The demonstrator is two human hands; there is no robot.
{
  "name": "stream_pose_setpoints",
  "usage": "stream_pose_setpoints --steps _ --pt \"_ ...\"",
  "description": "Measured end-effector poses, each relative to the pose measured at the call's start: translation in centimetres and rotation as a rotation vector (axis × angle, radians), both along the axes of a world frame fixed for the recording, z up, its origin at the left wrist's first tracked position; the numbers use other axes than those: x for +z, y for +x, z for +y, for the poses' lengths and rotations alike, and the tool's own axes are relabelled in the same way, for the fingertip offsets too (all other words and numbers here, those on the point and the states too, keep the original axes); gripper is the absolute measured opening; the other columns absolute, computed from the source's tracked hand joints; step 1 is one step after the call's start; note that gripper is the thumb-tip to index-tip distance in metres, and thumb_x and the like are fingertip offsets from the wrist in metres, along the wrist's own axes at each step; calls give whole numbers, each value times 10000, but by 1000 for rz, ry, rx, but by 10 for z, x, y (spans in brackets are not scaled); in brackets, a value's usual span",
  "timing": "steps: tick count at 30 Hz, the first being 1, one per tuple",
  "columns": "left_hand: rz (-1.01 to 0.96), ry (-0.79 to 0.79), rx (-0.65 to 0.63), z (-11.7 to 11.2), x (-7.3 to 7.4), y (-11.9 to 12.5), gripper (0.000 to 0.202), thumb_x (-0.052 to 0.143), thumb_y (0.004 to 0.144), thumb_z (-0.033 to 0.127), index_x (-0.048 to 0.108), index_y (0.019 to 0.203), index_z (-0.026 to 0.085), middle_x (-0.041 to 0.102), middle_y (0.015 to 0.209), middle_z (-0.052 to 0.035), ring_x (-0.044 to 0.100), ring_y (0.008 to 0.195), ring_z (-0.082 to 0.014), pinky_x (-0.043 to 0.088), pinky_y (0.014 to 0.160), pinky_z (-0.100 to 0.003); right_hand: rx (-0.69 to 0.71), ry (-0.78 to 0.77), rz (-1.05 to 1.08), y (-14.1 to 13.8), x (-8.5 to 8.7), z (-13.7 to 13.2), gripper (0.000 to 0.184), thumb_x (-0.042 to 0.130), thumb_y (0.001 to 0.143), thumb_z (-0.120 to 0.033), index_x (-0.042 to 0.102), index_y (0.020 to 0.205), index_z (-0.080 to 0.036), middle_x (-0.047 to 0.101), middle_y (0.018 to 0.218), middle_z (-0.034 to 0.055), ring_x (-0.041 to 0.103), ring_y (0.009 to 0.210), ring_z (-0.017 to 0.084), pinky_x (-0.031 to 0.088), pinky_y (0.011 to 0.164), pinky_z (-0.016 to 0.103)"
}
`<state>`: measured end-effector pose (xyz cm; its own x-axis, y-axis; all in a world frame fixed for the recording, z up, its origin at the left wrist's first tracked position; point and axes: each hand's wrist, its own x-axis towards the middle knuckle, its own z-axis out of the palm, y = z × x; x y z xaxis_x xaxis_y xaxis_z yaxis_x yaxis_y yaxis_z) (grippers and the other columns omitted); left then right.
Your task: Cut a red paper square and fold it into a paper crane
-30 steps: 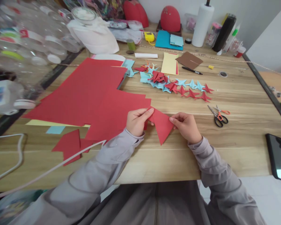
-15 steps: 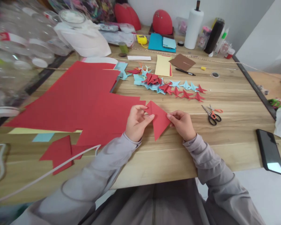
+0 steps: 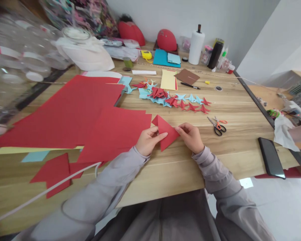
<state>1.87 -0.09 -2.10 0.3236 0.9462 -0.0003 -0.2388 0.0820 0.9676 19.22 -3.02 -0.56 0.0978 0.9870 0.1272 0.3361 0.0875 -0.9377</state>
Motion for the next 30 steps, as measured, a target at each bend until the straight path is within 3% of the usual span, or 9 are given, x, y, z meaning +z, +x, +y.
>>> stream_pose_setpoints --steps 4,7,9,12,16,22,26,28,30 --pt "-60 -70 70 3 -6 -1 291 811 551 345 669 685 129 678 657 -19 599 601 -129 481 625 -260 -408 158 -579 46 -7 -1 223 549 807 -306 656 901 -135 693 950 128 614 941 244 437 891 408" --pt "-159 -179 85 5 -7 1 319 834 510 328 677 703 128 680 636 -10 601 580 -121 475 608 -248 -670 -63 -905 82 -11 -4 354 521 810 -280 598 1119 -125 583 1223 188 536 1110 300 399 916 466" --pt "-211 -245 85 4 -4 2 325 849 479 303 681 694 126 692 645 -12 608 578 -119 480 613 -246 -722 -245 -1022 96 -12 -6 376 497 830 -315 592 1141 -128 561 1248 194 543 1088 316 390 894 481" --pt "-251 -303 91 3 3 3 330 864 434 273 687 670 125 708 664 -22 625 594 -129 498 647 -264 -684 -333 -1076 105 -12 -6 330 452 850 -280 632 1081 -128 644 1093 175 583 1002 299 390 848 437" --pt "-253 -326 106 3 6 2 349 870 399 257 697 670 123 722 693 -45 651 630 -165 511 673 -295 -719 -273 -1037 109 -14 -1 310 445 833 -238 678 1015 -146 673 1011 157 588 926 279 381 779 384" --pt "-284 -347 154 7 7 1 362 872 381 236 696 674 117 720 679 -50 654 627 -167 517 650 -287 -777 -61 -950 119 -24 3 311 469 798 -213 655 1035 -134 659 970 152 556 926 272 375 852 442" --pt "-322 -383 126 7 9 0 344 872 393 237 697 666 122 719 678 -47 646 609 -154 522 653 -287 -572 247 -634 92 -18 -1 317 503 801 -233 582 1100 -163 637 898 84 573 801 193 453 795 369" --pt "-324 -380 116 5 11 0 323 870 406 235 697 656 124 721 688 -46 646 613 -153 525 681 -300 -429 298 -366 63 -10 -1 363 560 791 -257 525 1148 -203 620 844 32 576 709 154 479 708 323" --pt "-316 -347 95 4 12 -1 318 864 427 232 709 684 126 728 724 -50 656 650 -163 524 729 -317 -226 250 -47 33 -2 2 427 620 769 -274 473 1168 -234 601 774 -14 571 623 126 481 614 282"
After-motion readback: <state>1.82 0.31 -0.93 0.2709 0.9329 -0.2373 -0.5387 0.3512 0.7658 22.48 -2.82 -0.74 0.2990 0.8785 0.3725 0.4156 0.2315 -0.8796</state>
